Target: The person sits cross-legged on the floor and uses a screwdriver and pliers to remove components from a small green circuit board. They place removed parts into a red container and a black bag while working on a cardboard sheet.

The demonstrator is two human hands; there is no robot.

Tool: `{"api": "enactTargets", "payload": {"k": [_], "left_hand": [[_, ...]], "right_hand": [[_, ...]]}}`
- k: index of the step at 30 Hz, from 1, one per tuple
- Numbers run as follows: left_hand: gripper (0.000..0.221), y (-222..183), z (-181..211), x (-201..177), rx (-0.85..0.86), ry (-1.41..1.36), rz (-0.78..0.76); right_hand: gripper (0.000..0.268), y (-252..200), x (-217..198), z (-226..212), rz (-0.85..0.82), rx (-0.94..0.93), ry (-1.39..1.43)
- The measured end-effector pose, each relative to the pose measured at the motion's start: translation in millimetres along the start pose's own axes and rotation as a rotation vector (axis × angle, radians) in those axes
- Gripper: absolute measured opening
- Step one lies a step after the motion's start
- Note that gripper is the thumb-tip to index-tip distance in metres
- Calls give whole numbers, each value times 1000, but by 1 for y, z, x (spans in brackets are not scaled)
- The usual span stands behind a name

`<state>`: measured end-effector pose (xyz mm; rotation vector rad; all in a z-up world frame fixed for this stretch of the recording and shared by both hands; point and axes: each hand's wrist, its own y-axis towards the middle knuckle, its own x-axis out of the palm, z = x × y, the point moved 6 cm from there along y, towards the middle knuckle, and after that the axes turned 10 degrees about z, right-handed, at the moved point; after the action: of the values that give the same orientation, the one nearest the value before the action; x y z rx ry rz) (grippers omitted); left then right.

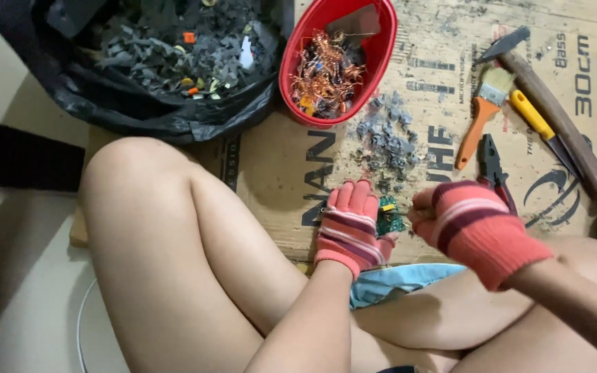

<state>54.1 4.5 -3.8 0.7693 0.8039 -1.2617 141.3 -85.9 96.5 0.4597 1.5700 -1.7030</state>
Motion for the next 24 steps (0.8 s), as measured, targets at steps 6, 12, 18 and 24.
{"api": "enactTargets", "payload": {"k": [6,12,18,24], "left_hand": [[72,3,4,-10,12,-24,93],[72,3,4,-9,34,-57,158],[83,-2,5,-6,69,-111,171],[85,2,0,3,31,33,120]], "right_hand": [[43,-13,94,49,172,28,165],[33,-32,127,46,231,73,117],[45,-41,8,23,-85,78,73],[29,-22,-35,-13,-68,-175,-120]]}}
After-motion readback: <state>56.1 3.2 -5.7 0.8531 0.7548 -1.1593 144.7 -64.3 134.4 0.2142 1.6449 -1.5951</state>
